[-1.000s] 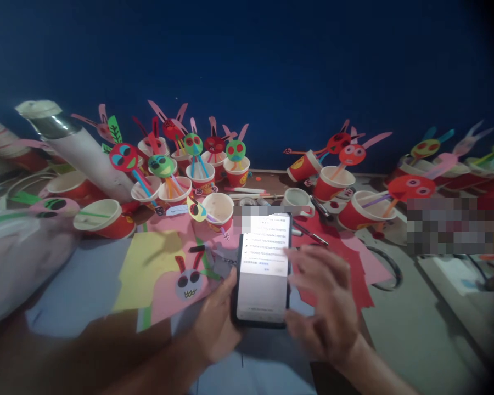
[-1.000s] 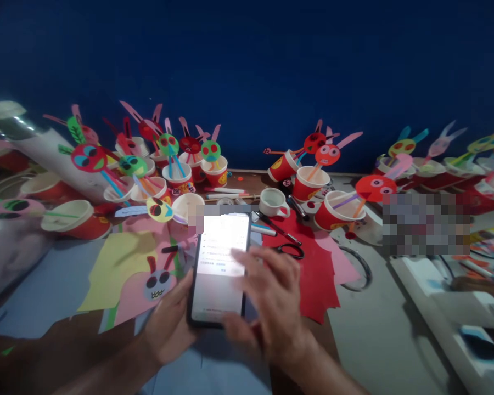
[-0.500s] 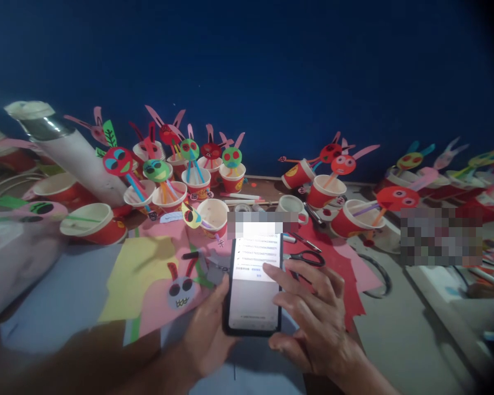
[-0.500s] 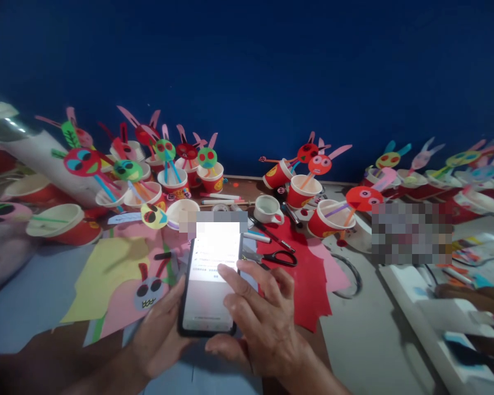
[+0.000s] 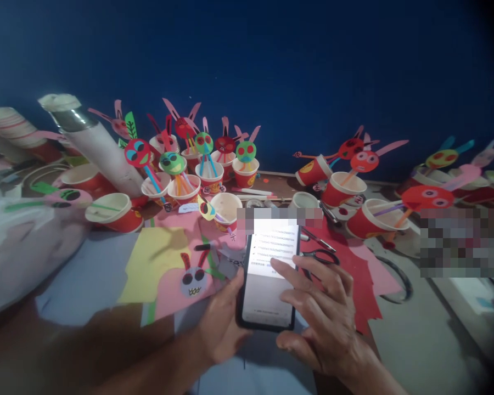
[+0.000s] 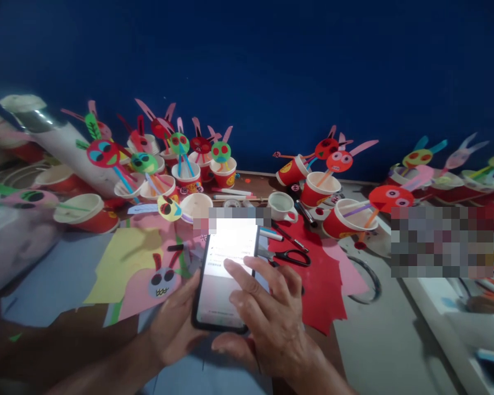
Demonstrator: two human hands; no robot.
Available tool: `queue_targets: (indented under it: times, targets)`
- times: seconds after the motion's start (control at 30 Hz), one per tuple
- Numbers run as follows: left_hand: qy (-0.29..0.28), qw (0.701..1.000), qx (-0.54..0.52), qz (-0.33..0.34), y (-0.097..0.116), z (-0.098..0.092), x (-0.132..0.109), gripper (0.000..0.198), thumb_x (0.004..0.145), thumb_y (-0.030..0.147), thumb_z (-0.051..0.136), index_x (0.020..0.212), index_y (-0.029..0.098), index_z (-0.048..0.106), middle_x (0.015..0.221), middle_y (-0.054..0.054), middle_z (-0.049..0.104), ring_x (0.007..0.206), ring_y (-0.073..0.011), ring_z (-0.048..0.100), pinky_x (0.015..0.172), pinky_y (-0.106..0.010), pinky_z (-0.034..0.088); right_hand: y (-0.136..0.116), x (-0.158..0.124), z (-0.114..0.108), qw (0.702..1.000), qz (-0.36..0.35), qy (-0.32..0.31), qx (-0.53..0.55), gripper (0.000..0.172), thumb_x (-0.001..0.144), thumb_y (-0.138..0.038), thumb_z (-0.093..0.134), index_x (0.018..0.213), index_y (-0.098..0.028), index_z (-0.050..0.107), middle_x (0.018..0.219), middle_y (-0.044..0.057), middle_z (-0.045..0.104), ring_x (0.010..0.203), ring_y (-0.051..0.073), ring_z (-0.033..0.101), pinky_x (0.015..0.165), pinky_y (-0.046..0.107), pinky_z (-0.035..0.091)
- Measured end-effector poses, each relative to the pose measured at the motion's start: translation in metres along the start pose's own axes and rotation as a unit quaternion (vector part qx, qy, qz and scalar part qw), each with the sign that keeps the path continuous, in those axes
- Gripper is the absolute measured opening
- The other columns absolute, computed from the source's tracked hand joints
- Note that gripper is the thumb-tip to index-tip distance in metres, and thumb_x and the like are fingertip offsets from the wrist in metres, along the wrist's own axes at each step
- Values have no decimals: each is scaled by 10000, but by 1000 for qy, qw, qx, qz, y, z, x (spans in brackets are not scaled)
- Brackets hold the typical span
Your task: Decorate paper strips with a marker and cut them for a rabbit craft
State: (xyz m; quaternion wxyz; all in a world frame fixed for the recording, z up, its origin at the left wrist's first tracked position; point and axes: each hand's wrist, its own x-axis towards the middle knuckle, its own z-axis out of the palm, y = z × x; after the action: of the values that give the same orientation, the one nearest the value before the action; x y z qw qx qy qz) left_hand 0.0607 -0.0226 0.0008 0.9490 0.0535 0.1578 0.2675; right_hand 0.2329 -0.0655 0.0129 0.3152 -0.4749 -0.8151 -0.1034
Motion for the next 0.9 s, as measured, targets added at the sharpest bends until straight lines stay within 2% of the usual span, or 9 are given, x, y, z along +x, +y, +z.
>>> queue_targets:
  times: [0.2,0.37,0.6,0.73,0.9]
  targets:
    - [-17,1000,-6,-14,-1,-3,0,462,944,423,393,1207,109,608,1030,-92,713,1091,-263,588,1000,-355,349,-7,8,1,998,15,59,22,389,921,-540,363,813,-206,529,1074,107,722,1043,315,547,817,461,315]
    - [-29,999,-8,-11,1,2,0,431,948,391,397,1177,110,628,979,-83,726,1060,-252,608,997,-347,354,-9,8,2,998,13,52,26,395,919,-543,366,811,-197,522,1078,123,717,1059,324,537,812,476,317]
    - [-10,1000,-6,-15,0,0,-1,421,942,393,413,1152,107,639,966,-79,725,1055,-241,611,1000,-331,355,-8,8,2,1000,-12,14,19,415,907,-574,368,842,-192,516,1130,119,695,1102,323,498,824,484,318]
    - [16,1000,-16,-18,-1,-2,-1,403,950,364,406,1159,104,632,975,-79,717,1057,-232,606,992,-318,360,-9,9,3,1000,-4,16,22,435,909,-588,347,827,-197,520,1120,97,703,1094,310,504,823,474,313]
    - [11,1000,-12,-23,0,0,-1,382,914,385,476,1112,115,661,956,-80,721,1012,-240,628,936,-309,407,-8,10,4,999,-2,20,26,434,904,-591,361,829,-195,524,1120,103,702,1091,316,510,816,475,319]
